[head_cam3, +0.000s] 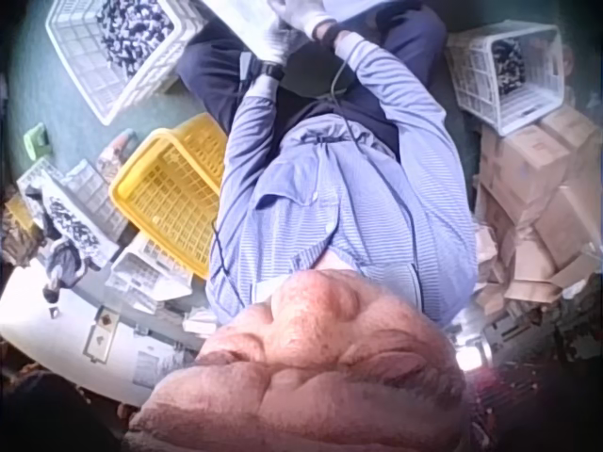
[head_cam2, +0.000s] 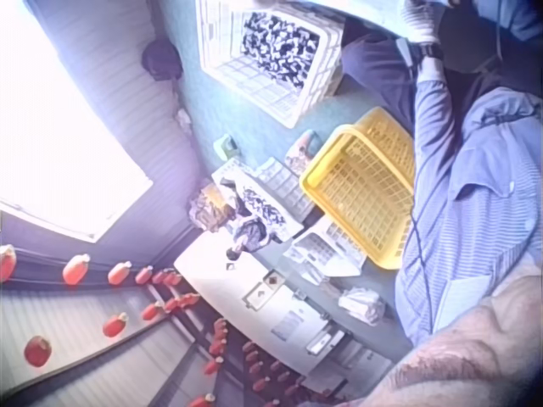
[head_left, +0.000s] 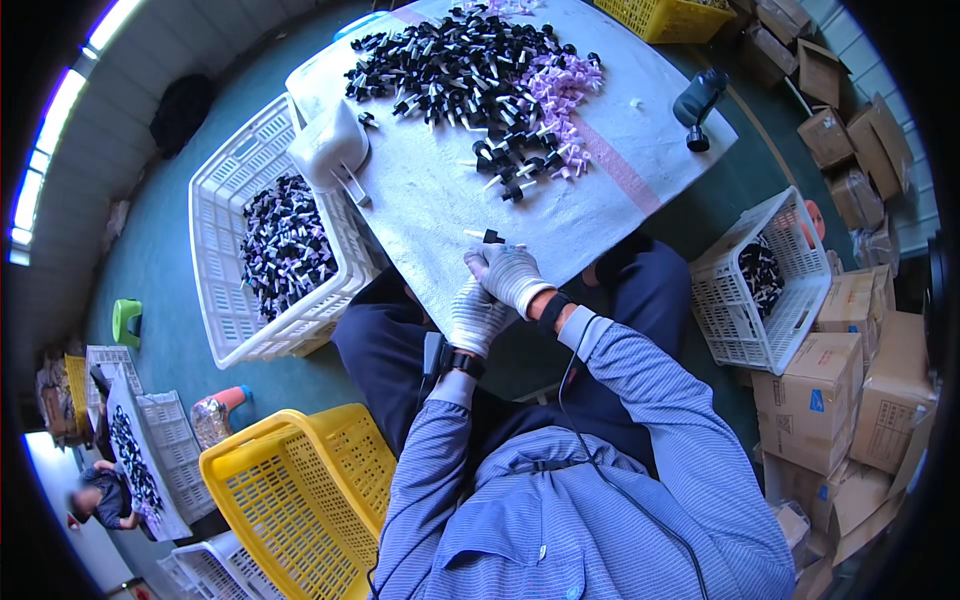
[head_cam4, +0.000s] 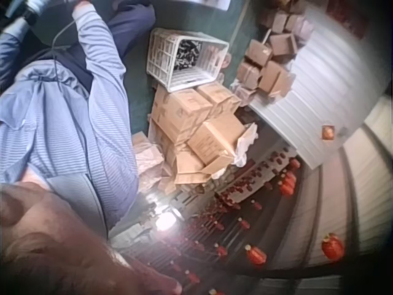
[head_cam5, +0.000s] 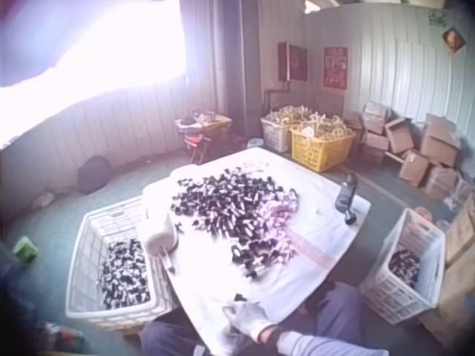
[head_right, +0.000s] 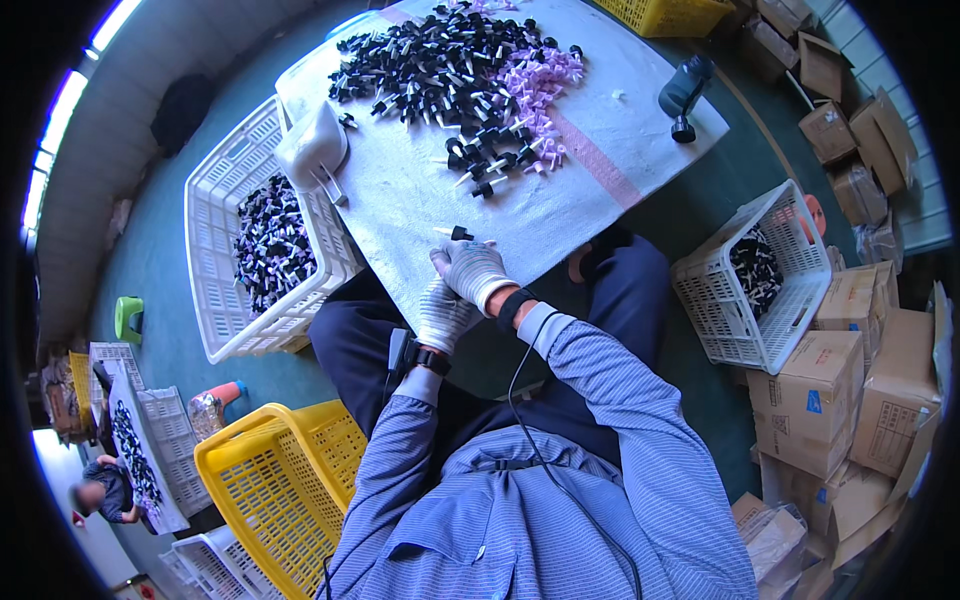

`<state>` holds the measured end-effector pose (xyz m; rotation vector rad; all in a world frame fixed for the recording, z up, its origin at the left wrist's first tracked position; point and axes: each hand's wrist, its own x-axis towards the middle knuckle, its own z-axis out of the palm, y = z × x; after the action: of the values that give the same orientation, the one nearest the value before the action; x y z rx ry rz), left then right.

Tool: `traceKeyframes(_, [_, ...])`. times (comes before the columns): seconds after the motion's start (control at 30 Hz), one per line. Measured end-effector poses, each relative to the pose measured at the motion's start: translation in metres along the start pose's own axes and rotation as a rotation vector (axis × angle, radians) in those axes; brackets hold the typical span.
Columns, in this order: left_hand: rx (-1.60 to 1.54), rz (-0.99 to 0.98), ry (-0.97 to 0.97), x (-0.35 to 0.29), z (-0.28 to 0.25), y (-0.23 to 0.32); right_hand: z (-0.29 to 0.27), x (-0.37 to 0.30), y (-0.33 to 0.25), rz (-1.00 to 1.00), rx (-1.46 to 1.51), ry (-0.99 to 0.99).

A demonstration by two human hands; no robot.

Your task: Assembling small pink and black plastic components by hand at a workbench.

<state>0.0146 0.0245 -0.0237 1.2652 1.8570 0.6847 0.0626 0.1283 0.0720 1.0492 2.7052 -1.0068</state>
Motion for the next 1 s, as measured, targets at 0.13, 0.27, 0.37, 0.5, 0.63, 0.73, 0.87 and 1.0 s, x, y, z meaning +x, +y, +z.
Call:
traceKeyframes(0.13, [-0.333,0.197,0.235,0.010,0.020,-0.053,0.000,-0.004,-0.018,-0.033,0.033,-0.015])
traceKeyframes(0.27, [-0.207,0.192,0.297,-0.003,0.006,-0.005,0.009,0.000,0.008,-0.011,0.097,0.064])
traceKeyframes(0.37, [-0.013,0.084,0.305,-0.023,-0.022,0.039,0.005,-0.002,0.008,-0.011,0.081,0.061])
traceKeyframes(0.5, [-0.162,0.152,0.477,-0.023,-0.016,0.028,0.006,-0.003,-0.001,-0.024,0.094,0.058])
traceKeyframes(0.63, [-0.272,0.237,0.434,-0.011,-0.004,-0.001,0.013,-0.005,-0.006,-0.042,0.133,0.110])
traceKeyframes(0.73, [-0.318,0.256,0.438,-0.012,-0.004,0.023,0.023,0.001,0.017,-0.022,0.127,0.188])
traceKeyframes(0.87, [-0.264,0.297,0.569,-0.020,-0.011,0.027,0.017,-0.001,0.003,-0.012,0.106,0.077])
traceKeyframes(1.0, [-0.160,0.244,0.504,-0.021,-0.015,0.028,0.019,0.000,0.011,-0.026,0.117,0.144])
